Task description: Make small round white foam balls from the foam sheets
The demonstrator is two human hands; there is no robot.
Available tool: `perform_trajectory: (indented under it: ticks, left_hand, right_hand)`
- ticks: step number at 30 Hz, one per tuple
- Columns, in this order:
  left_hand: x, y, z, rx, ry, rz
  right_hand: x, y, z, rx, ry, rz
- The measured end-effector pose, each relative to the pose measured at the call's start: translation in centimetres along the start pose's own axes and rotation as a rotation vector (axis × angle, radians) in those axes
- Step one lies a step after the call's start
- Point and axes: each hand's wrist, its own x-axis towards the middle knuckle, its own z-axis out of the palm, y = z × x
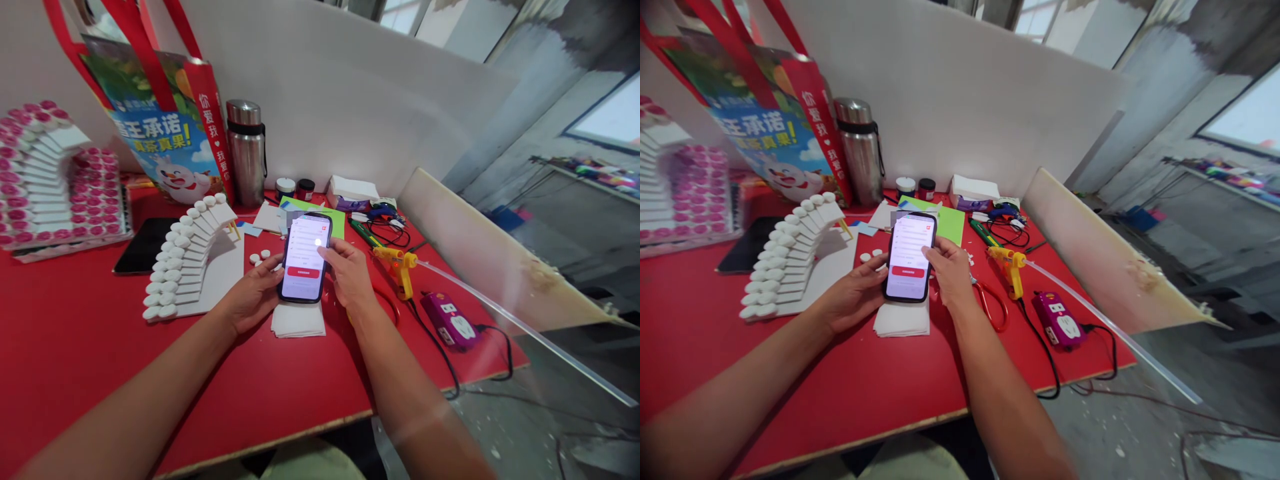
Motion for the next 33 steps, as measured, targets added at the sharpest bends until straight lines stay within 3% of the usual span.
perform_trajectory:
  ticks: [16,21,33]
  left_hand:
    - [-0.13,0.11,0.34,0.017,0.03,-0.014]
    - [-0.05,0.02,0.25,0.013,-0.018,-0.01]
    - [0.1,0.05,-0.08,-0.003,0.004,-0.008]
  right_hand:
    - [0.29,0.19,0.02,-0.011,0.088,-0.015]
    - [0.19,0.17,0.12,-0.023,0.098,-0.019]
    - [-0.24,-0.33,0.13,-0.018,0.003,0.016]
